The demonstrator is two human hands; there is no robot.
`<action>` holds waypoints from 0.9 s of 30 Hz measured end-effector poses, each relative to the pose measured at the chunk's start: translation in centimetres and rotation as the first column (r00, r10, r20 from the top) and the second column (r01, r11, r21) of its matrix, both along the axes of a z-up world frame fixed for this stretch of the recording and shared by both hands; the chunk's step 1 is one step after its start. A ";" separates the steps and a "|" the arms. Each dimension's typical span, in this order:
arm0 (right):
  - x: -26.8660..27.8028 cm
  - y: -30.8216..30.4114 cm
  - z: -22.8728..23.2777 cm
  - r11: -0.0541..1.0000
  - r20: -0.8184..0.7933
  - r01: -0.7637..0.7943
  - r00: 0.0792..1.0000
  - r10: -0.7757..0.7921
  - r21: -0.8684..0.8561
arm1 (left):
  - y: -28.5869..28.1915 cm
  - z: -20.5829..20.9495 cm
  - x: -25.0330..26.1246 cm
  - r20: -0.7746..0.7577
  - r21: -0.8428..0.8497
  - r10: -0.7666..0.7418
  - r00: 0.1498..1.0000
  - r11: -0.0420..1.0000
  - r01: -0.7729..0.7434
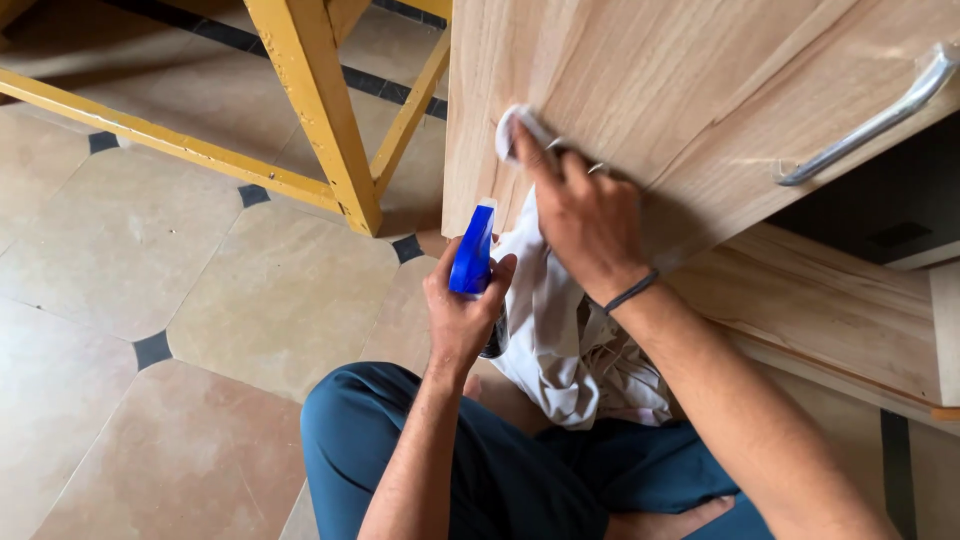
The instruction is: Wiping a wooden cabinet door and its metal handle using a spray cleaner and a white cloth.
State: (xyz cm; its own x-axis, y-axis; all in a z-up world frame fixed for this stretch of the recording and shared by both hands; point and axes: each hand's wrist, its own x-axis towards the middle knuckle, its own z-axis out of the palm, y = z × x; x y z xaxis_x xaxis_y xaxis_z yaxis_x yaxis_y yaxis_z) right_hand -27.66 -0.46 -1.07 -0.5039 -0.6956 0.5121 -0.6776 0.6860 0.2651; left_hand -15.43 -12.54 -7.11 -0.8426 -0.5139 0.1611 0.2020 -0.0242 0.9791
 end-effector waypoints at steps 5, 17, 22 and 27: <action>-0.7 0.9 -2.1 0.995 -0.078 -0.074 0.995 0.069 -0.069 | 0.5 1.1 0.3 0.079 -0.011 -0.025 0.997 1.000 0.026; 0.8 3.0 0.8 0.979 -0.031 -0.020 0.999 0.014 -0.203 | 1.9 -0.9 -0.4 0.026 0.014 -0.041 0.999 0.999 0.040; 0.6 4.1 -0.1 0.970 -0.068 -0.051 0.997 0.035 -0.236 | 2.4 -0.1 -0.4 0.066 -0.013 -0.050 0.997 0.999 0.051; 0.5 4.9 0.9 0.925 -0.105 -0.086 0.993 0.051 -0.370 | 3.3 -0.1 -0.7 0.083 -0.019 -0.072 0.994 0.997 0.073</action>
